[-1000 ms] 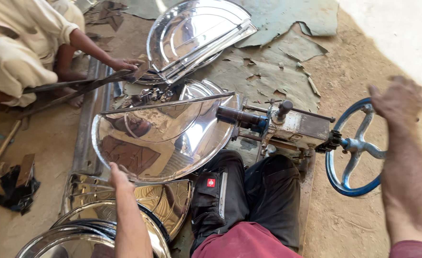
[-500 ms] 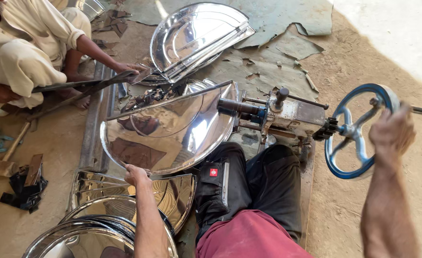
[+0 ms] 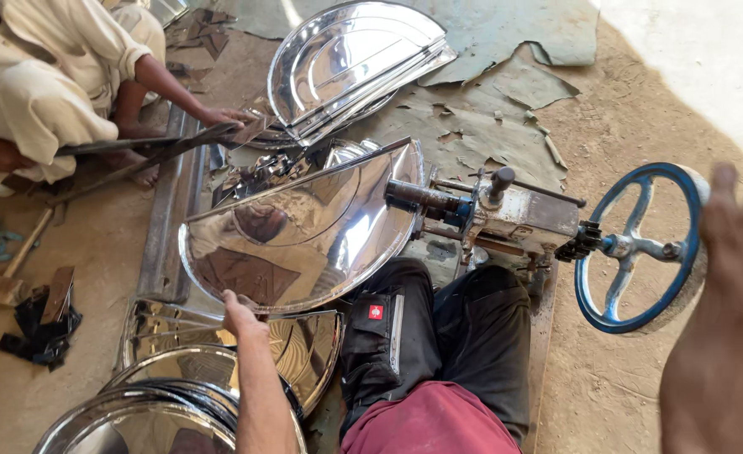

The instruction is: The person operates a manual edge-trimming machine to remove excess metal from the rim of semi-circular stainless steel pans. They place each pan against the machine, turn a handwheel to engage the cutter, and then remove the finished pan to place it in a stack.

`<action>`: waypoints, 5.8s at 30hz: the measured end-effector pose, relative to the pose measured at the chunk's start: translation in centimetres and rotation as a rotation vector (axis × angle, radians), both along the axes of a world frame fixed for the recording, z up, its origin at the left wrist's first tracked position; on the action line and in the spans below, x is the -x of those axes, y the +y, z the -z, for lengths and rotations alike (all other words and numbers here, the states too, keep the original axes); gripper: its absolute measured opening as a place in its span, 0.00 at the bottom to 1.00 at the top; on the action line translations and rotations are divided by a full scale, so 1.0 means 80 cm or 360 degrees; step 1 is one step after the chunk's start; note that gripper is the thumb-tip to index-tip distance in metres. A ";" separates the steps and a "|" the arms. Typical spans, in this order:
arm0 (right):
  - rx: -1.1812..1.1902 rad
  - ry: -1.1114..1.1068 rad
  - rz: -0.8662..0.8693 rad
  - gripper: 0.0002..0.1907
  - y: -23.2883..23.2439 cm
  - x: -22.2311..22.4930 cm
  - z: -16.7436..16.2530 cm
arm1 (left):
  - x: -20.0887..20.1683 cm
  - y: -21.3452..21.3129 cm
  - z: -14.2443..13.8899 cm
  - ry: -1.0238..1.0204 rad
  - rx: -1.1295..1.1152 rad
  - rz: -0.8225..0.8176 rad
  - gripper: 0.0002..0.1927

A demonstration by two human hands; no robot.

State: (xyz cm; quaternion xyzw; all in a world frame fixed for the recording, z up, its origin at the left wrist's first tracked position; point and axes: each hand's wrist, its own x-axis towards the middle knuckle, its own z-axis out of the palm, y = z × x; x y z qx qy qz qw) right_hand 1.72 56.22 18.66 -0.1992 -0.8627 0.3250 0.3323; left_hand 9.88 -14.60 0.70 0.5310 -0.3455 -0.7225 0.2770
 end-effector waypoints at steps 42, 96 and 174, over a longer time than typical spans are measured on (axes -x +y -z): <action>0.0425 -0.0984 -0.0164 0.22 0.026 0.046 0.002 | 0.026 -0.020 -0.056 -0.0330 0.0321 0.0151 0.32; 0.0178 -0.1250 0.0103 0.29 0.006 0.043 -0.025 | 0.005 -0.010 -0.068 -0.0347 0.0419 0.0098 0.28; -0.0199 -0.0180 0.0055 0.34 -0.006 -0.051 0.017 | 0.031 -0.017 -0.086 -0.1492 0.1909 0.1564 0.34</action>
